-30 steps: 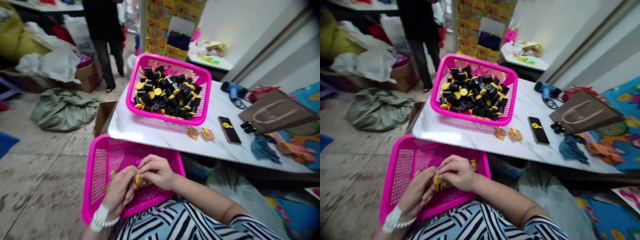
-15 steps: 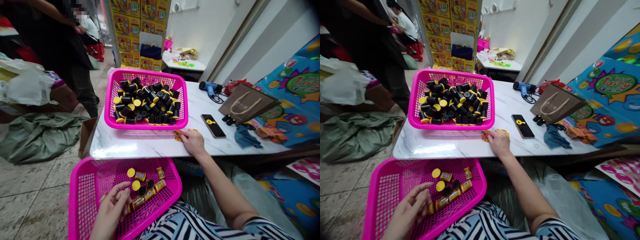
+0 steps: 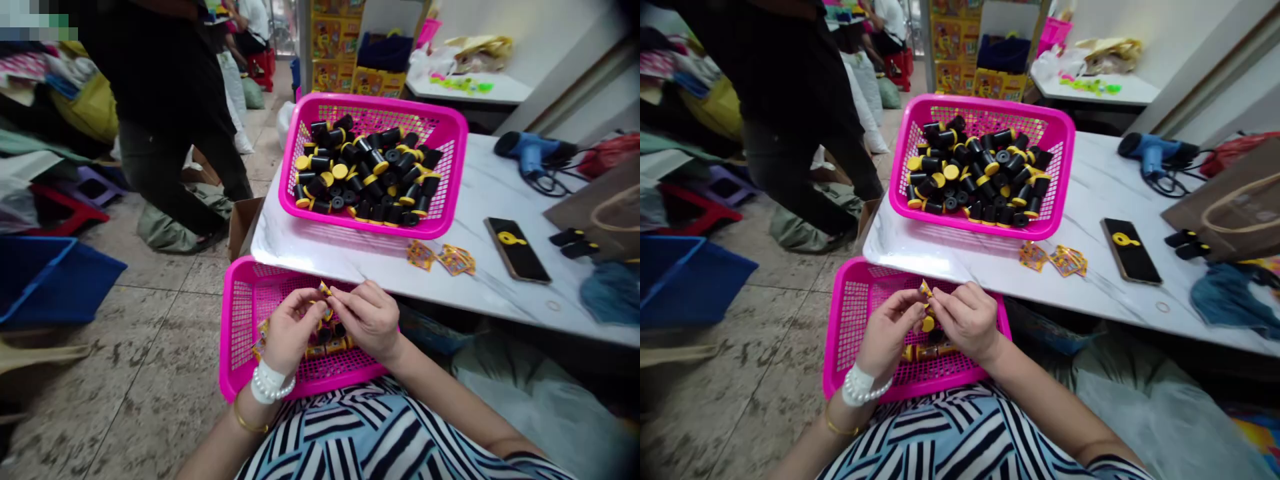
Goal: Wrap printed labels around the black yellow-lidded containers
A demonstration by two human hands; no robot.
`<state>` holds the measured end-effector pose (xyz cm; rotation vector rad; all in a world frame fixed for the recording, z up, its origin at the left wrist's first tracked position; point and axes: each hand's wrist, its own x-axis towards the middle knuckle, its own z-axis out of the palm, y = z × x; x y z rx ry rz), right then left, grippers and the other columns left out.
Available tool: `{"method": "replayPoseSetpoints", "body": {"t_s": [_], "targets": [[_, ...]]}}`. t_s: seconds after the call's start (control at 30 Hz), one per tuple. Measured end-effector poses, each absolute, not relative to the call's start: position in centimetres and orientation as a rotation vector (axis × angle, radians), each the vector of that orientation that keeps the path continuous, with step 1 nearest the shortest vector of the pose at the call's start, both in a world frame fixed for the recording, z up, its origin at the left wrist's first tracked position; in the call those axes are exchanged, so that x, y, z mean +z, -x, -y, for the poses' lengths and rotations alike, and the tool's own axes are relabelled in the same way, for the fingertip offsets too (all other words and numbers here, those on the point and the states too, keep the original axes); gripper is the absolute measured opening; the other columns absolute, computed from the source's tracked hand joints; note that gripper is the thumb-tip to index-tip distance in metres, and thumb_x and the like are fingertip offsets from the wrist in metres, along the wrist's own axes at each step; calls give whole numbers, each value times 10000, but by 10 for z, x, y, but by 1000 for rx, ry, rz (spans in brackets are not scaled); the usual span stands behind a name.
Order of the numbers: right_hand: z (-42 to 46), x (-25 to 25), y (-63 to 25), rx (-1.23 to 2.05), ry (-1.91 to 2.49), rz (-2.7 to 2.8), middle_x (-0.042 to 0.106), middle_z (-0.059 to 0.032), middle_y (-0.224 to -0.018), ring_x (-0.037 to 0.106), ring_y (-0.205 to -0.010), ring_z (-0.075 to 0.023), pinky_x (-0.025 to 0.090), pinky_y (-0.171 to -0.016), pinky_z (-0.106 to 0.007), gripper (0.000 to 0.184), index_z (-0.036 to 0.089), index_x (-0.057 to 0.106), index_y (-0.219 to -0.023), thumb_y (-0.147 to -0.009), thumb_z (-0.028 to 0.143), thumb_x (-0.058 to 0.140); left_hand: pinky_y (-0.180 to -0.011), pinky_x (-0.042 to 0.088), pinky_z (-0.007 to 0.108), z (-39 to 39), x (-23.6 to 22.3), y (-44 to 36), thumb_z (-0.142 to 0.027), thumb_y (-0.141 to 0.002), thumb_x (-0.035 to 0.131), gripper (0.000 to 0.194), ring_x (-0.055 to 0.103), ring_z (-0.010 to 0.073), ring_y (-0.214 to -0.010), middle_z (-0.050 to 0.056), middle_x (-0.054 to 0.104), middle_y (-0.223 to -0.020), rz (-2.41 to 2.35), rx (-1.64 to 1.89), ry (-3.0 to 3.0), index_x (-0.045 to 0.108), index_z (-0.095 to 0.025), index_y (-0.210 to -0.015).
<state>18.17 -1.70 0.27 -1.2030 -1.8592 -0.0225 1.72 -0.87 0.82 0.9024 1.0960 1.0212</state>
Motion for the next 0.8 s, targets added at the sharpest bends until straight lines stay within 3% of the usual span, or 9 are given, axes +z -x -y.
{"method": "replayPoseSetpoints", "body": {"t_s": [0.13, 0.23, 0.33, 0.6, 0.7, 0.8], "targets": [[12, -1, -167, -23, 1128, 1933, 668, -39, -660, 527, -588, -160, 457, -584, -318, 184, 188, 745, -1043, -896, 175, 635, -557, 417, 197, 9, 6, -12, -295, -778, 772, 163, 506, 72, -572, -30, 599, -660, -1082, 1125, -873, 682, -159, -785], [11, -4, -164, -87, 1072, 2001, 675, -41, -656, 522, -573, -165, 437, -567, -329, 178, 173, 733, -1036, -892, 154, 630, -564, 431, 207, 9, 3, -8, -289, -756, 787, 189, 531, 80, -589, -11, 641, -720, -1103, 1145, -836, 695, -161, -859], [11, -6, -163, -121, 1067, 2025, 671, -35, -647, 520, -561, -160, 432, -560, -326, 174, 182, 726, -1030, -891, 145, 627, -592, 455, 205, 7, 0, -7, -283, -708, 819, 333, 590, 100, -689, 16, 680, -853, -1126, 1194, -750, 690, -173, -995], [11, -14, -158, -130, 1089, 2027, 659, -40, -634, 529, -560, -166, 429, -554, -333, 169, 175, 731, -1018, -870, 149, 653, -660, 486, 228, 4, -9, -7, -282, -721, 812, 202, 594, 101, -668, -9, 690, -764, -1120, 1234, -778, 705, -171, -851], [10, -11, -157, 147, 1118, 1953, 688, -60, -744, 609, -676, -179, 507, -633, -332, 147, 196, 732, -998, -871, 200, 659, -714, 498, 243, 4, -11, -2, -279, -708, 823, 190, 621, 121, -726, 1, 706, -778, -1138, 1200, -807, 720, -168, -821], [6, -5, -162, 699, 1204, 1682, 716, -97, -984, 674, -854, -194, 567, -736, -338, 266, 199, 694, -1122, -878, 302, 660, -619, 471, 220, 4, -8, 6, -300, -716, 820, 187, 583, 102, -636, -3, 685, -707, -1116, 1154, -777, 726, -157, -791]]}}
